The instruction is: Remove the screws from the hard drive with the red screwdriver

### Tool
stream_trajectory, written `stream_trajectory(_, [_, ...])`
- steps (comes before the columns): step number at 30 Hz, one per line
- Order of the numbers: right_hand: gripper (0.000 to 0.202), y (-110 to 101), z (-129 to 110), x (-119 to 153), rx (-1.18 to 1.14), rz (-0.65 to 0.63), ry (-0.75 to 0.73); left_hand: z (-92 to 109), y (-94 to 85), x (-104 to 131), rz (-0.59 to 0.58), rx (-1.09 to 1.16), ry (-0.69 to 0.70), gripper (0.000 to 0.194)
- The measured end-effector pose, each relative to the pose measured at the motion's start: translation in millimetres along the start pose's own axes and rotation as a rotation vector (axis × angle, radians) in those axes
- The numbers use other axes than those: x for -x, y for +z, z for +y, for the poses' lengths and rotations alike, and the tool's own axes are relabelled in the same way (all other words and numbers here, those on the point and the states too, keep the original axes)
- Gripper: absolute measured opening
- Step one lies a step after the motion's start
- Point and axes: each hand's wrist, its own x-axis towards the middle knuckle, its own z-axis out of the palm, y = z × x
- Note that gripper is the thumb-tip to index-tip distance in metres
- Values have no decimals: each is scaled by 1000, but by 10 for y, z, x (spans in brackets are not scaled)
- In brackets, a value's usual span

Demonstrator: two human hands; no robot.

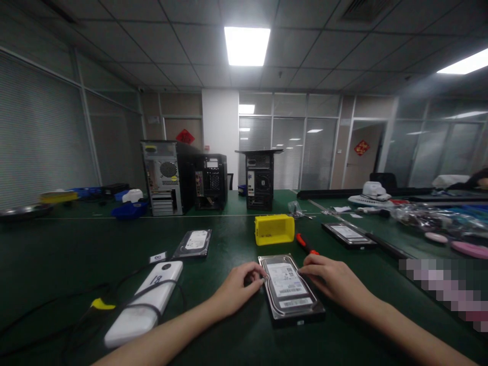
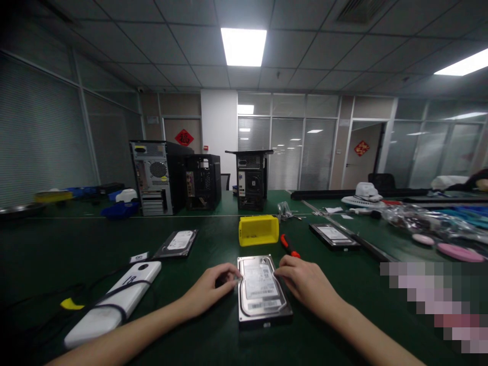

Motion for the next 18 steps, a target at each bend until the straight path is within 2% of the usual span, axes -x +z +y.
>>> stream_trajectory(10, [32, -14, -11, 9, 23, 24, 9, -43, 9, -6, -2, -1, 4, 19])
stream_trajectory(18, [29, -26, -11, 25, 38, -4, -3, -20, 9, -6, -1, 1, -6, 18])
